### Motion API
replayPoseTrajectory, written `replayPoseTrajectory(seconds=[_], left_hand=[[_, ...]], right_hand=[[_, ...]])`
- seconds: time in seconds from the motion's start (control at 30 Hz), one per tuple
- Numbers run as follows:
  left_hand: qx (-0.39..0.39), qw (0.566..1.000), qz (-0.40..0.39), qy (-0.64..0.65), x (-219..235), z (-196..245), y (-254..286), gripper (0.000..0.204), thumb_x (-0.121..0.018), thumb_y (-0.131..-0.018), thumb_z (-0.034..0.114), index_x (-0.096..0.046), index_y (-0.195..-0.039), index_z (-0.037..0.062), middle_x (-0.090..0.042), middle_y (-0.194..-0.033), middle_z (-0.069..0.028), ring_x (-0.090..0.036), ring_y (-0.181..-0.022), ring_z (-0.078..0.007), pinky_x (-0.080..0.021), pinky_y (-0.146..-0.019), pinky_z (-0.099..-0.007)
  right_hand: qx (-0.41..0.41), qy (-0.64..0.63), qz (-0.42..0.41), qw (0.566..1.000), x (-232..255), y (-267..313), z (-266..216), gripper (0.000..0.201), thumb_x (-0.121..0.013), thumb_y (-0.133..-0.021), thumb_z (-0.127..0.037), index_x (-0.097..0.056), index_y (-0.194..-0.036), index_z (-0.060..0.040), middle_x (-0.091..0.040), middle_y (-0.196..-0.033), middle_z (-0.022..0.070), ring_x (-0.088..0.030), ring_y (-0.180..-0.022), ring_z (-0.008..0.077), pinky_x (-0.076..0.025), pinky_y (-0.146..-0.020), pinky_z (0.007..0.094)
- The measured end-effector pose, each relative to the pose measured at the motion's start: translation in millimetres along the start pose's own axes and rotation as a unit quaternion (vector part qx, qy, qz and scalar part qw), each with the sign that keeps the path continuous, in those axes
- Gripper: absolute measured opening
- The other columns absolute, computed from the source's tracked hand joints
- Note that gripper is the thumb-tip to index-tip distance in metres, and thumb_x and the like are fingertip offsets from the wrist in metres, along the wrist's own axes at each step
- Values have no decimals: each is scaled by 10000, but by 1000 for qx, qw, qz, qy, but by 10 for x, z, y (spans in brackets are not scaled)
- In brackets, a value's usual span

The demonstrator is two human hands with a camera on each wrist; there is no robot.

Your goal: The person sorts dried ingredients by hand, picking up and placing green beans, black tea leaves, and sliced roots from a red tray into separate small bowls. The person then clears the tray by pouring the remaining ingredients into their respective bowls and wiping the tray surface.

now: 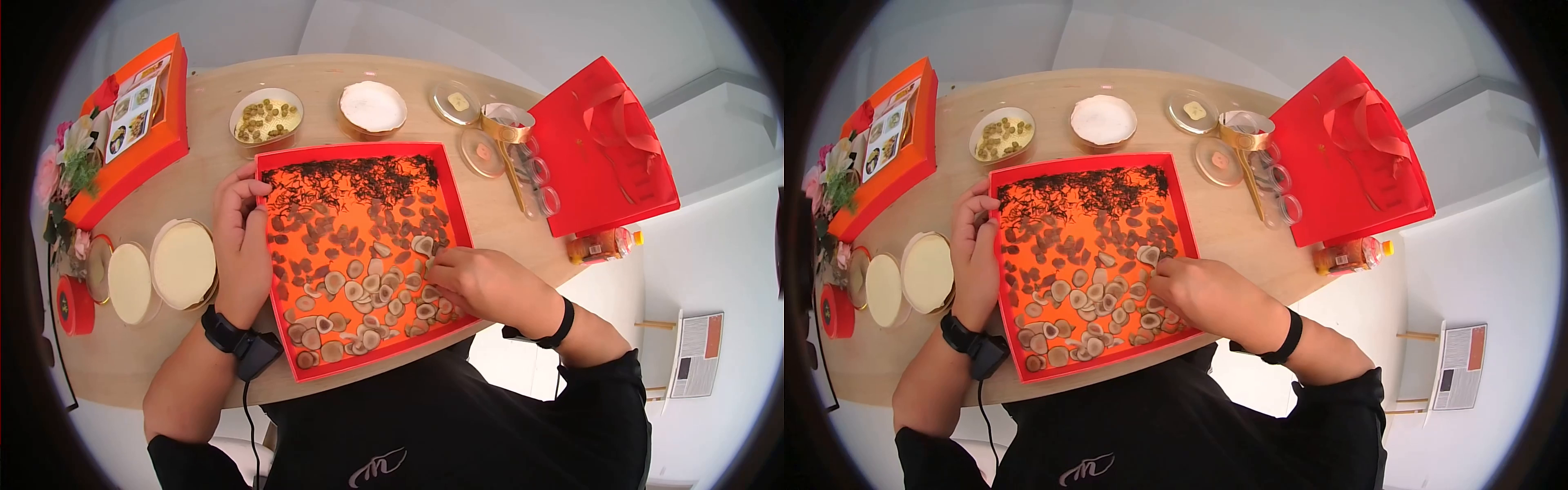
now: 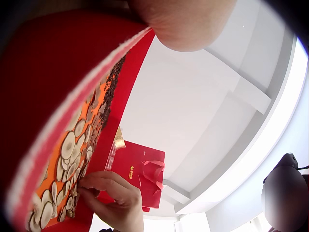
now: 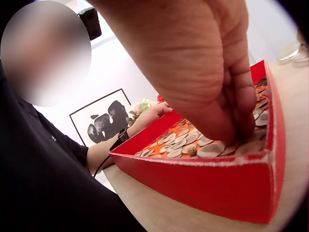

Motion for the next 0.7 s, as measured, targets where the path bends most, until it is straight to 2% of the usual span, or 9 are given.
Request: replayPoseTrajectory(seconds=[0.03,0.1,0.27,0.33,0.4,0.43,0.63,0.7], left_hand=[[0,1000,1,-1,22,-4,1,299,-503,-1124,-84,-670,-1347,24,-549,-1703,-121,-650,-1386,-181,-535,-1214,-373],[4,999,-17,-33,28,-25,8,336,-472,-1145,-57,-674,-1387,59,-499,-1776,-132,-556,-1593,-236,-446,-1343,-420],[10,1000,-14,-13,12,-22,7,338,-462,-1144,-66,-669,-1383,54,-506,-1772,-127,-594,-1534,-220,-475,-1312,-404],[10,1000,-16,-13,-2,-8,6,335,-462,-1144,-65,-667,-1382,52,-509,-1770,-126,-602,-1519,-215,-484,-1302,-400],[6,1000,-1,-10,-7,30,5,294,-503,-1127,-66,-678,-1345,23,-548,-1699,-124,-636,-1389,-176,-531,-1210,-366],[6,1000,-2,-11,-8,29,4,294,-503,-1127,-66,-678,-1345,23,-548,-1699,-124,-636,-1389,-176,-531,-1210,-366],[-3,1000,6,-27,-4,46,5,315,-503,-1116,-75,-683,-1354,25,-540,-1706,-134,-627,-1417,-194,-523,-1232,-384],[-13,998,-4,-54,5,17,7,271,-514,-1169,-32,-672,-1375,43,-531,-1742,-123,-619,-1468,-198,-513,-1259,-391]], right_hand=[[-5,5,-3,1000,-6,-5,-1,181,-851,-1018,-119,-774,-1161,-39,-738,-1065,131,-790,-981,370,-663,-846,484],[-1,1,-1,1000,-9,-11,-4,177,-851,-1020,-119,-773,-1158,-40,-739,-1069,130,-788,-983,372,-662,-846,486],[0,-37,-2,999,91,-24,-44,175,-847,-1030,-118,-773,-1172,-45,-747,-1089,127,-784,-995,381,-661,-856,488],[32,-96,15,995,108,-16,-148,202,-846,-1033,-112,-774,-1211,-51,-756,-1131,132,-785,-1013,389,-663,-874,490],[33,-96,7,995,73,-44,-221,181,-833,-1026,-103,-745,-1170,-37,-739,-1113,142,-782,-1028,389,-661,-878,495],[35,-95,-3,995,53,-59,-245,166,-820,-1019,-94,-717,-1128,-22,-721,-1095,152,-779,-1043,389,-659,-882,501],[42,-81,-25,996,-25,-110,-296,159,-804,-1034,-97,-714,-1137,-18,-727,-1125,151,-782,-1041,388,-664,-897,499],[47,-81,-37,995,-45,-114,-327,157,-807,-1031,-97,-713,-1128,-16,-725,-1119,151,-782,-1038,388,-664,-896,499]])
Point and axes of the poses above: each hand's wrist, its own y-axis away from the middle knuckle, its own x-axis out of the back of the hand, z = x × y, the point moved 6 cm from there along -y, towards the middle knuckle
